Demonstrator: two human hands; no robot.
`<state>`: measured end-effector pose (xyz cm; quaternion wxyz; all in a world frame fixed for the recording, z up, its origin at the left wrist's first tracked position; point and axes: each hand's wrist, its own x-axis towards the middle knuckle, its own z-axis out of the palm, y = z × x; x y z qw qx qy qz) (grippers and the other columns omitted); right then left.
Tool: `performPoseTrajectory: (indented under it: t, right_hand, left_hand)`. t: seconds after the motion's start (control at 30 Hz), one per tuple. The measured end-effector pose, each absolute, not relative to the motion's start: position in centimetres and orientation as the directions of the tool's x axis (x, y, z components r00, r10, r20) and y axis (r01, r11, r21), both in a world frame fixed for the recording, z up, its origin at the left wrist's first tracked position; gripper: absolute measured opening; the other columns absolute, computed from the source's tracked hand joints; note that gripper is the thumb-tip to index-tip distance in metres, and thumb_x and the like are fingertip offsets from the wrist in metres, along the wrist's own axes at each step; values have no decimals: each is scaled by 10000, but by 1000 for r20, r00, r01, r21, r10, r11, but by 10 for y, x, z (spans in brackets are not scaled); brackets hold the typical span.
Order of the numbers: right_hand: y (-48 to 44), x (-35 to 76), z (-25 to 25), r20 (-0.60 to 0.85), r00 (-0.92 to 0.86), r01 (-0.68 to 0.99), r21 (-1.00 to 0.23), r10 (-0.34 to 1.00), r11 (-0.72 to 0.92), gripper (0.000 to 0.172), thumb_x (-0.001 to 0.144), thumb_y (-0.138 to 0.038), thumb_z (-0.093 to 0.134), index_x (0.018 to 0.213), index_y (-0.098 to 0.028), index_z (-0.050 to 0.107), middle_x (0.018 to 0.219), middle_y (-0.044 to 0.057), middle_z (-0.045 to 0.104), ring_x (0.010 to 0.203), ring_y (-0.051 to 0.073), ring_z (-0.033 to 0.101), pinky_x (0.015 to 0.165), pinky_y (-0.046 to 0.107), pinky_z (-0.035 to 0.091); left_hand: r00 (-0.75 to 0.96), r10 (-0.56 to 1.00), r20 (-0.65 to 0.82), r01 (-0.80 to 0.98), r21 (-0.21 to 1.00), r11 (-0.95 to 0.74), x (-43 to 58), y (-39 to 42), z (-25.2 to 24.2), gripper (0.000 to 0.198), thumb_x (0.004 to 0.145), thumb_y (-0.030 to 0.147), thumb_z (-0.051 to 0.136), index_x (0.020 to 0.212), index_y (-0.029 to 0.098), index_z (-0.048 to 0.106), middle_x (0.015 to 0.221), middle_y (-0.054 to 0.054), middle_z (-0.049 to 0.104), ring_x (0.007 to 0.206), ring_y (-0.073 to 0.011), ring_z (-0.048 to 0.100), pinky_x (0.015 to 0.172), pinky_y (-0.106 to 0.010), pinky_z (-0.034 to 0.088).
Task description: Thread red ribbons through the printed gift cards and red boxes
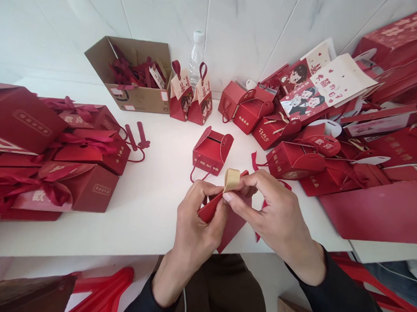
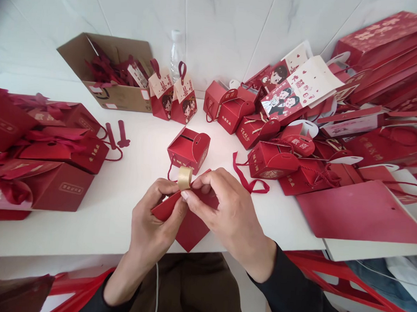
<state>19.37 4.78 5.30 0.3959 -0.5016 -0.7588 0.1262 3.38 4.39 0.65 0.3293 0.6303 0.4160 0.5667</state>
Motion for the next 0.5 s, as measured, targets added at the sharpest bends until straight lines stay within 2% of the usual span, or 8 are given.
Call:
performPoseTrajectory:
  t: [0.2,0.33,0.5]
  right_hand:
    - [46,199,55,398,-188,604,-674,898,425,52,984,-170,680,976,-208,645,891,-27,676,772,94,642,751,194,529]
    - [47,198,53,404,-173,598,-682,898,422,77,990,-155,671,954,-212,633,878,-43,661,772,80,626,765,171,514]
    - [48,195,50,381,-117,565,-734,917,377,76,985,-155,673,984,-219,632,878,-49,669,758,76,634,750,164,516]
  left_hand:
    - [12,938,346,110,932,-346,32,43,6,79,953,205,689,1008,231,639,919,27,667,846,-108,647,776,-224,513]
    - [-3,924,382,111,919,-379,32,44,5,19,981,226,665,994,234,654,908,35,675,840,-94,639,770,-200,507]
    - [7,898,440,163,885,-435,29,46,8,52,994,189,637,972,232,657,879,43,672,830,-80,634,771,-180,498]
